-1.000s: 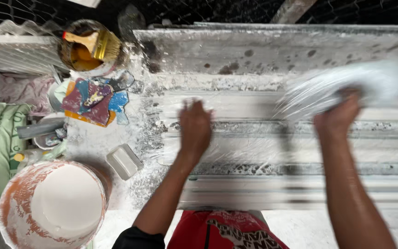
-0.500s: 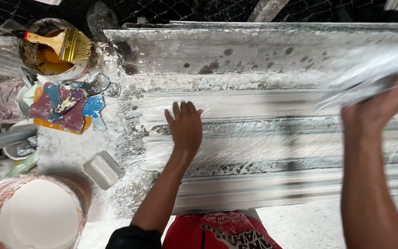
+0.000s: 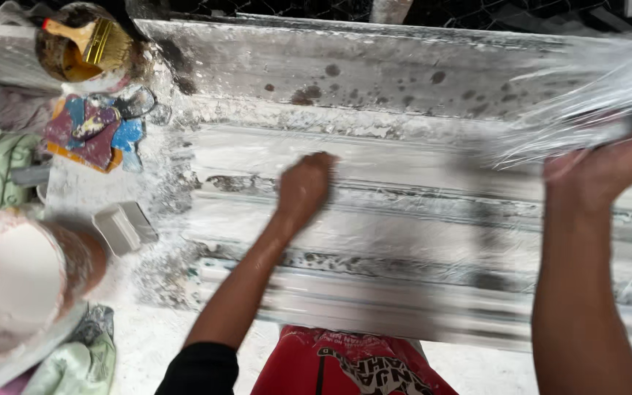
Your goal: The person retrieves a bundle of white fiberglass strands from a bucket, then spreads and presses the strands onto a long rectangular mold. They smooth the matting along the mold's length and later use a small container to apply a white liquid over the fibers.
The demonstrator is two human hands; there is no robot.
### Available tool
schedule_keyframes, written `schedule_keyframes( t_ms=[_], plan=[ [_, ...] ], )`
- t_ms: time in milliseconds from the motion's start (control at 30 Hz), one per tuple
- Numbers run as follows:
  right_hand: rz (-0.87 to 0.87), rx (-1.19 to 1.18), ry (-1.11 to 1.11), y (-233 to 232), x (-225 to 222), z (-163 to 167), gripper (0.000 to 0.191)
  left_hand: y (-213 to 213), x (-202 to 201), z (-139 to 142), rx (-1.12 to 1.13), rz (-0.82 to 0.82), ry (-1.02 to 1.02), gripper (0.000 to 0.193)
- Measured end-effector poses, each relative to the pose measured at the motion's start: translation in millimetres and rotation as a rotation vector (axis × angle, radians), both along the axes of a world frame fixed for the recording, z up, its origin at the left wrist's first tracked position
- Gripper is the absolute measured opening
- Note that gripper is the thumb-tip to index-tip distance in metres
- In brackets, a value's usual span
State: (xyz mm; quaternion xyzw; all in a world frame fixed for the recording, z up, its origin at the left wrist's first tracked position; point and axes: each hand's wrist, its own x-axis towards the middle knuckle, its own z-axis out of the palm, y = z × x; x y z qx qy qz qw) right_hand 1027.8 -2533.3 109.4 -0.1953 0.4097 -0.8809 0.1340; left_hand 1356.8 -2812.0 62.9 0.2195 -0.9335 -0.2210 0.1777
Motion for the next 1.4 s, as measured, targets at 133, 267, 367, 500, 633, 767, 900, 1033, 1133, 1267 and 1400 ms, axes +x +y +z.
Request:
schedule_keyframes(
  t_ms=[133,267,367,500,633,767,900,1033,1133,1267,1400],
  plan=[
    [-0.109,0.037,-0.121,25.5,-26.5,-13.3,0.04,26.6,-23.8,29.9,-0.169,0.402,-0.567,0.04],
    [-0.08,0.427,-0.272,11.6,39.8,-89.5,0.028,157.3,-73.9,38.8,0.485,0.193,0.027,0.039],
    [-0.009,0.228,-0.416,24.8,12.9,-120.7,0.026,200.6,-93.4,28.8,0.558,0.048,0.153,0.033],
    [-0.109,0.091,-0.21,71.4,-102.6,-94.7,0.067,144.2,-77.8,5.9,0.055,0.178,-0.07,0.023],
    [-0.075,0.04,-0.208,100.8,-148.1,-50.4,0.048,71.0,-55.4,10.9,-0.398,0.331,-0.397,0.026],
    [-0.092,0.149,0.077,79.2,-72.5,-60.8,0.036,118.3,-81.8,44.9,0.027,0.323,-0.32,0.031],
    [-0.164,0.176,-0.011,65.5,-31.1,-71.6,0.025,218.2,-120.0,55.0,0.605,-0.097,0.264,0.022],
    [-0.149,0.097,-0.121,90.6,-63.3,-44.0,0.02,206.0,-115.7,27.2,0.332,-0.107,0.289,0.017],
    [-0.016,-0.014,-0.057,134.4,-127.2,7.3,0.029,162.0,-116.1,9.9,0.108,-0.037,-0.054,0.021],
    [-0.029,-0.115,-0.145,157.8,-146.2,21.4,0.027,142.7,-120.3,24.4,-0.277,0.133,-0.629,0.07],
    [-0.289,0.079,-0.184,128.1,-55.1,-23.7,0.035,208.3,-137.4,42.6,0.306,0.016,0.116,0.055]
  ],
)
